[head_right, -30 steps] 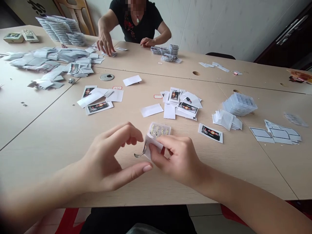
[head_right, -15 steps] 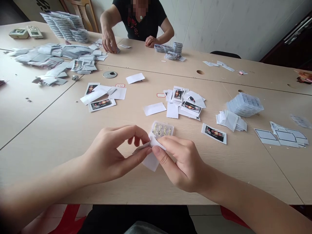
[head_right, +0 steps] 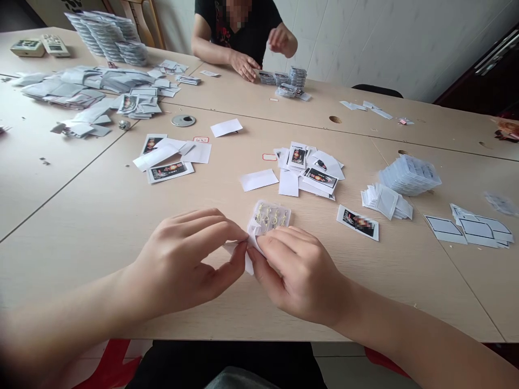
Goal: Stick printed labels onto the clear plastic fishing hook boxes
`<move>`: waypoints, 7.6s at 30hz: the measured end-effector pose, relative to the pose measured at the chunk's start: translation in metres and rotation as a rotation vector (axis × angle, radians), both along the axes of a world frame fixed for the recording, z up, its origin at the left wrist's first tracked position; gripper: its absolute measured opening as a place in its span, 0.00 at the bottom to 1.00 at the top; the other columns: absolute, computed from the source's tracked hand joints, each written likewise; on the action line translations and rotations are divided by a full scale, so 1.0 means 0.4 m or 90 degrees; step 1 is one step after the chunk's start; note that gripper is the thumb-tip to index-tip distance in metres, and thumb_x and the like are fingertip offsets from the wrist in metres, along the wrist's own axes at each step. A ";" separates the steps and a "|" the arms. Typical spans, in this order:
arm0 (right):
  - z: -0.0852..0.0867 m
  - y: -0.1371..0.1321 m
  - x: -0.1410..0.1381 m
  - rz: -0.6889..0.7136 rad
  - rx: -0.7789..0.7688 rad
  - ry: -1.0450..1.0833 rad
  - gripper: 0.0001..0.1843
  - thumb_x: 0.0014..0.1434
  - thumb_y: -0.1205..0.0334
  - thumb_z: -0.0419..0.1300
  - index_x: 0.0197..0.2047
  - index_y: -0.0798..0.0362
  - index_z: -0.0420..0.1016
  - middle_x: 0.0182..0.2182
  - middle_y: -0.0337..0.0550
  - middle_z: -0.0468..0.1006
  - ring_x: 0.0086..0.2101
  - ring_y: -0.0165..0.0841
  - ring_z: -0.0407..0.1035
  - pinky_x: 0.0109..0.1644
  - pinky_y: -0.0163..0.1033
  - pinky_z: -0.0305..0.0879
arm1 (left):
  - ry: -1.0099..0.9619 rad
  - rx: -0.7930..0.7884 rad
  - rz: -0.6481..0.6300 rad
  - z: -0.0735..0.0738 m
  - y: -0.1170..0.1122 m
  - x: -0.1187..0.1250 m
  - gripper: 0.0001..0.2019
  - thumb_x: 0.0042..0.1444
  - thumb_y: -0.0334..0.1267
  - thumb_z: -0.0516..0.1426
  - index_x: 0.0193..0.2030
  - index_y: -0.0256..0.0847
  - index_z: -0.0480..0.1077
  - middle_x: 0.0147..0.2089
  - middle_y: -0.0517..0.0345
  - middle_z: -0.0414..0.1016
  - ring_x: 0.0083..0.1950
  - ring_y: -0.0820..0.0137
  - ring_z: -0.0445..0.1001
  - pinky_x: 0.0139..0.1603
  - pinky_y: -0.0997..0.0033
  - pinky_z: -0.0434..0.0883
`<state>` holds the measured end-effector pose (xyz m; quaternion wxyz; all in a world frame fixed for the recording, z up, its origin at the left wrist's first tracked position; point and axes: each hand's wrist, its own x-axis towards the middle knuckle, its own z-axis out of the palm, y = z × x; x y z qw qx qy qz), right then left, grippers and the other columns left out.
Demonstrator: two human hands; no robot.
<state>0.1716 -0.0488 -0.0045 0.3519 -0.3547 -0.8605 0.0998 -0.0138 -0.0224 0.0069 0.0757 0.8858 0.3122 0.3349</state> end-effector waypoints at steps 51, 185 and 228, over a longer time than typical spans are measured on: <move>0.023 0.007 0.015 -0.025 -0.538 0.290 0.17 0.64 0.60 0.52 0.24 0.54 0.65 0.22 0.37 0.64 0.25 0.27 0.59 0.28 0.33 0.55 | -0.182 -0.167 -0.043 -0.011 0.010 0.003 0.13 0.52 0.30 0.59 0.44 0.38 0.65 0.33 0.59 0.72 0.32 0.75 0.70 0.28 0.74 0.68; 0.003 0.030 0.018 -0.044 -0.607 0.371 0.17 0.63 0.52 0.56 0.30 0.56 0.76 0.23 0.40 0.75 0.27 0.26 0.68 0.32 0.30 0.64 | -0.298 -0.319 0.151 -0.020 0.078 -0.004 0.12 0.61 0.44 0.52 0.30 0.41 0.59 0.23 0.62 0.63 0.24 0.75 0.60 0.24 0.73 0.58; -0.003 0.028 0.025 -0.062 -0.594 0.332 0.19 0.62 0.50 0.56 0.30 0.56 0.77 0.22 0.41 0.75 0.26 0.28 0.69 0.31 0.33 0.64 | -0.385 -0.361 0.203 -0.012 0.105 -0.016 0.12 0.61 0.45 0.52 0.30 0.44 0.57 0.15 0.68 0.60 0.14 0.79 0.56 0.14 0.76 0.52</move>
